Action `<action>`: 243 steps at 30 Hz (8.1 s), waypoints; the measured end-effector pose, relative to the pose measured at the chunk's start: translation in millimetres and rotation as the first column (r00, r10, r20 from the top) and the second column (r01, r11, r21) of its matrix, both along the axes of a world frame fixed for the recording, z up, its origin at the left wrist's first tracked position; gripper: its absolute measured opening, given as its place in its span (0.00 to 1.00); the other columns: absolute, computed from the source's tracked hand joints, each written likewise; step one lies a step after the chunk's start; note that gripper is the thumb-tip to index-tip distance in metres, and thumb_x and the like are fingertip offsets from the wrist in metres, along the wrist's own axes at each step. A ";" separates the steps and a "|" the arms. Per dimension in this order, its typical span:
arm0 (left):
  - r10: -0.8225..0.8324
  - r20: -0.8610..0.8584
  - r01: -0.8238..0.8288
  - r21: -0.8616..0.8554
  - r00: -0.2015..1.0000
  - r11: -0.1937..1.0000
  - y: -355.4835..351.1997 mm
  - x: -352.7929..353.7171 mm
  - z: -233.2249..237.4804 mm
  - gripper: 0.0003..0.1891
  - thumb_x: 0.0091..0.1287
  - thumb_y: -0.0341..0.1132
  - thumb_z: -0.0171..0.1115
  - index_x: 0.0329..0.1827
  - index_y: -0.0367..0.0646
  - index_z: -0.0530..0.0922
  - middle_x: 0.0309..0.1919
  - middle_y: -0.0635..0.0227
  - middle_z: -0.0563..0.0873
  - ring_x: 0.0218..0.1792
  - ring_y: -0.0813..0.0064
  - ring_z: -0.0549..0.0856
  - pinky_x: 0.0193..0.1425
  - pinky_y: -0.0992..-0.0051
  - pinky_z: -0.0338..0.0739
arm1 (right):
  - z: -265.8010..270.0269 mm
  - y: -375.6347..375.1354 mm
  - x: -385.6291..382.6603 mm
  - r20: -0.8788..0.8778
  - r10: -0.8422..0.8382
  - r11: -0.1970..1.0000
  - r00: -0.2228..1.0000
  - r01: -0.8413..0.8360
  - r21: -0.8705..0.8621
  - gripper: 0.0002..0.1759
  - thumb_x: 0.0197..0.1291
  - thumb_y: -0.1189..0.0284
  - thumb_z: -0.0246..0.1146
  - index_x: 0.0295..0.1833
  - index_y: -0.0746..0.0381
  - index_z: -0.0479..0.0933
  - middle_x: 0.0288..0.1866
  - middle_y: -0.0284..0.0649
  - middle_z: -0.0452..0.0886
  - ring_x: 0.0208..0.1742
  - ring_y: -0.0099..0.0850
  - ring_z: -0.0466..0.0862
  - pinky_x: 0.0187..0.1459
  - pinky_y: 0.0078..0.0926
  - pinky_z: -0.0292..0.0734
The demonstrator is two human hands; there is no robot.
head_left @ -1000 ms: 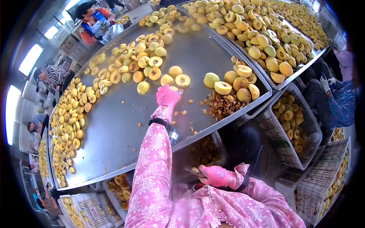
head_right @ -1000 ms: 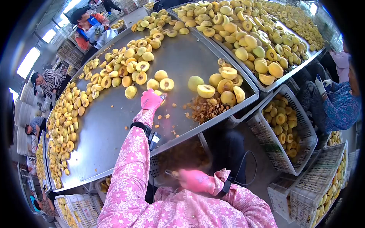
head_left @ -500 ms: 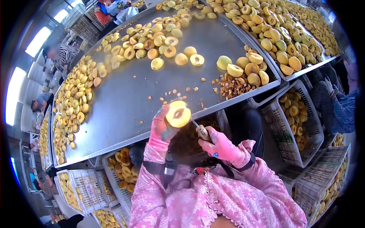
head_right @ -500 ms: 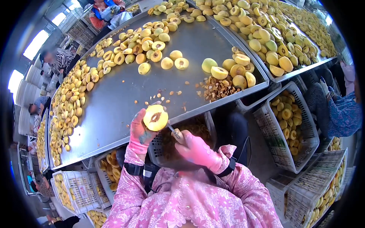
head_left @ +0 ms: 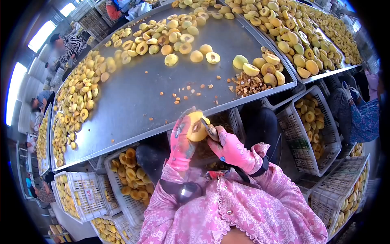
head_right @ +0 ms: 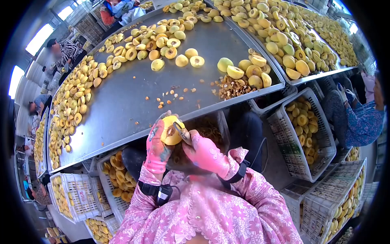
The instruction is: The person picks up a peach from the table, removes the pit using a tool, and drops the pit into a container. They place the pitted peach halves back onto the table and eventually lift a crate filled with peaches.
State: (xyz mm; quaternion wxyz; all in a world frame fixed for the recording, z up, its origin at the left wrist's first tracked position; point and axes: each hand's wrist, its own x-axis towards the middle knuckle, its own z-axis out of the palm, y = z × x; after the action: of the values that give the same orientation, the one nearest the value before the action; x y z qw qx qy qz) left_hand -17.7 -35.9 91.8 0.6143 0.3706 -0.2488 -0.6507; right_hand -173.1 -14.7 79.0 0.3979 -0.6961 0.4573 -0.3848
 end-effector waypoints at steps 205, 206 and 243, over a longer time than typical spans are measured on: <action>0.099 -0.385 0.062 0.385 0.918 0.921 40.4 69.4 -93.9 0.16 0.61 0.28 0.60 0.53 0.37 0.74 0.46 0.58 0.82 0.49 0.62 0.82 0.53 0.58 0.78 | -67.7 24.8 28.0 0.486 -0.309 0.353 0.817 -0.376 0.857 0.10 0.60 0.71 0.57 0.44 0.55 0.63 0.22 0.31 0.67 0.15 0.19 0.64 0.15 0.19 0.60; 0.078 -0.361 0.072 0.384 0.929 0.920 45.8 79.8 -82.8 0.20 0.60 0.27 0.58 0.57 0.38 0.72 0.49 0.54 0.81 0.50 0.56 0.81 0.54 0.57 0.78 | -64.6 24.9 24.8 0.481 -0.295 0.339 0.826 -0.380 0.861 0.11 0.60 0.71 0.57 0.45 0.53 0.63 0.22 0.30 0.67 0.15 0.18 0.64 0.15 0.17 0.58; 0.235 0.953 0.335 -0.162 -0.190 0.928 -387.2 112.7 4.6 0.34 0.58 0.50 0.66 0.63 0.40 0.70 0.58 0.53 0.76 0.60 0.56 0.74 0.64 0.66 0.68 | -19.3 -378.0 -69.0 0.202 -0.174 0.946 0.964 0.107 0.305 0.12 0.51 0.75 0.59 0.42 0.68 0.73 0.31 0.38 0.77 0.30 0.24 0.77 0.34 0.23 0.74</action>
State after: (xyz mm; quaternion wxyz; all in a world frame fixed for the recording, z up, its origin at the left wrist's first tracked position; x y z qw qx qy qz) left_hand 95.0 -423.0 96.4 0.2242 0.6028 -0.7605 -0.0897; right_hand -242.1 -392.7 59.6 0.5169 -0.5468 0.5095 -0.4175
